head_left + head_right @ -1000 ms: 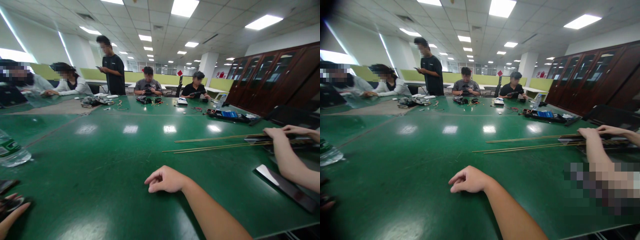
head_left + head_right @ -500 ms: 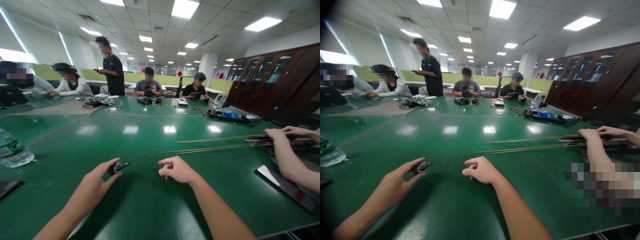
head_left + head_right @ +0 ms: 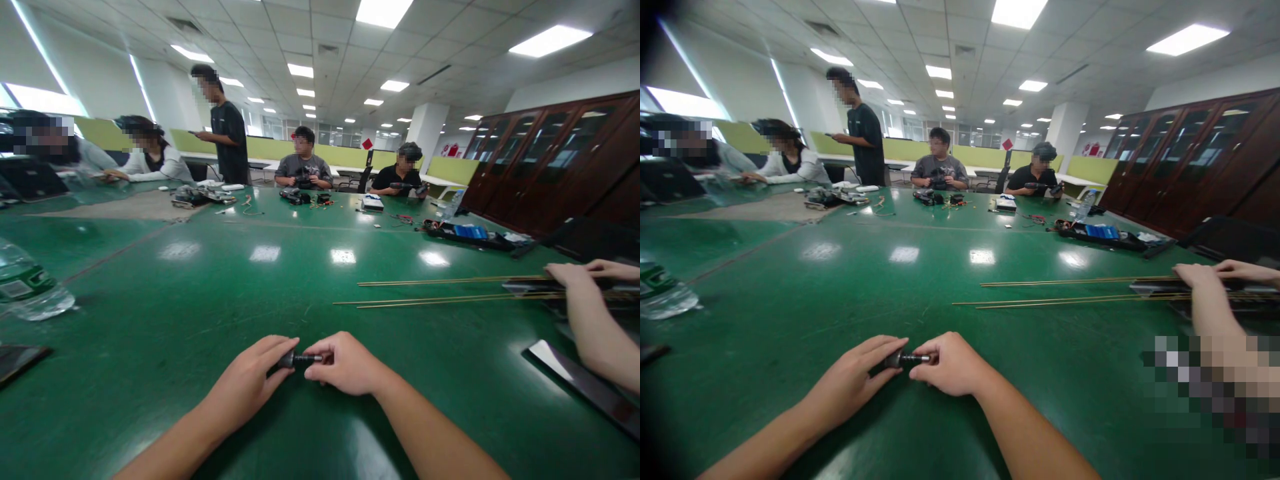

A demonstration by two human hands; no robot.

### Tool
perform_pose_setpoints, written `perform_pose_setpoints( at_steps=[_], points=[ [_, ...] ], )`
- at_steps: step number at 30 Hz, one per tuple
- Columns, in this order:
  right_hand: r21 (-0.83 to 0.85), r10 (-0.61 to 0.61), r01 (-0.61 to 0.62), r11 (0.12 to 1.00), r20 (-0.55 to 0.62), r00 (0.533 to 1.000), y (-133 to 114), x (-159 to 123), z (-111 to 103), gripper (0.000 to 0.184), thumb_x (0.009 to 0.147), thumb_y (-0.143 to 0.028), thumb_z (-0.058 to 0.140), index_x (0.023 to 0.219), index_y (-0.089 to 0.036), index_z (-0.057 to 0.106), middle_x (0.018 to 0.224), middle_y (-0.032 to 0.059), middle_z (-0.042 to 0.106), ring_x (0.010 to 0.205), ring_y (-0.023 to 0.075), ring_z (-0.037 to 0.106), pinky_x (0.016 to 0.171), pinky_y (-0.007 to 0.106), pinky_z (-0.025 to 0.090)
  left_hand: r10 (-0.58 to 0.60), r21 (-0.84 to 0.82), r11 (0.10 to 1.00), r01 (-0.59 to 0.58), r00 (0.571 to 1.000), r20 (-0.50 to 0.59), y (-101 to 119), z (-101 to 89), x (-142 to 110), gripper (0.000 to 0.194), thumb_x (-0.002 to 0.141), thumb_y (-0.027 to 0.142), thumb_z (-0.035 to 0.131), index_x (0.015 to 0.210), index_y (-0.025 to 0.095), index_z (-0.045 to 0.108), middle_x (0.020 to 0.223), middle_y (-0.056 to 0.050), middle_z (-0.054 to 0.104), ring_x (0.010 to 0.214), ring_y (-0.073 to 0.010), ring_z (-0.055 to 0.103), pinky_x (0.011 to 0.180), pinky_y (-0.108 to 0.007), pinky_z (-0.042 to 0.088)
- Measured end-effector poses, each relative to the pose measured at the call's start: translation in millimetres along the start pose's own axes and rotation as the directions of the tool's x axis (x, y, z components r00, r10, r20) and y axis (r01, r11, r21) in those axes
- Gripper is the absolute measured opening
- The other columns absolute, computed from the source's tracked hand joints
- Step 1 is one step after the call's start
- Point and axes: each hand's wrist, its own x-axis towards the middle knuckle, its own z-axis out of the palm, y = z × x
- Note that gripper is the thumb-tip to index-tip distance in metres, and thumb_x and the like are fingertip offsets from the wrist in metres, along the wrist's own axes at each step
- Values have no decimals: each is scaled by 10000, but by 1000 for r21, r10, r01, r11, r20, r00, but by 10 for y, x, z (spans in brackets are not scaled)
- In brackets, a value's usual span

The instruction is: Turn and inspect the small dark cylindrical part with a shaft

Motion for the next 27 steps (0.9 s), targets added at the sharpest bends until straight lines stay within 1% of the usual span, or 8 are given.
perform_pose_setpoints(
  at_steps=[4,6,12,16,20,23,27],
  points=[
    [46,13,-13,999,9,1000,33,32,36,251,859,-327,674,1011,-147,759,758,37,710,595,121,609,547,200,456,28,-14,1000,-28,999,-22,-18,-17,-4,401,967,245,555,1366,272,540,1241,-78,617,1128,-204,602,973,-343,536],
    [72,9,-10,997,13,1000,44,45,59,265,871,-344,663,1022,-145,752,782,46,720,598,121,615,550,201,469,33,-23,999,-34,999,-15,-13,-35,-6,384,971,242,550,1352,288,553,1236,-67,614,1116,-195,600,958,-333,536],
    [51,-19,19,999,15,1000,58,62,85,276,924,-364,606,1047,-160,745,842,54,736,618,120,637,586,212,493,33,-53,998,-33,999,1,1,-65,3,338,969,210,547,1290,300,599,1210,-57,611,1088,-190,598,936,-331,532],
    [75,-36,33,997,46,998,52,60,81,321,949,-397,582,1106,-157,726,881,67,741,640,125,654,614,221,506,36,-53,998,-35,999,10,4,-74,5,359,978,211,534,1321,309,574,1222,-56,603,1098,-188,592,942,-335,528],
    [112,-23,19,994,38,999,60,66,103,339,934,-414,610,1111,-143,709,870,76,743,641,129,656,606,220,508,41,-47,998,-40,999,8,18,-84,-11,372,976,212,535,1336,303,564,1230,-59,602,1107,-190,591,944,-333,530],
    [91,-30,28,995,22,999,58,63,117,304,940,-402,603,1062,-144,705,852,70,745,640,131,660,599,218,505,39,-43,998,-38,999,4,29,-93,-26,367,971,209,542,1325,297,577,1218,-61,611,1098,-192,601,937,-332,537],
    [6,-52,52,999,-8,999,19,44,117,227,950,-355,589,1010,-154,678,841,51,749,659,136,678,610,219,495,41,-31,999,-41,999,-2,4,-79,-19,375,966,206,544,1331,287,577,1214,-71,622,1095,-196,616,933,-331,552]
  ],
)
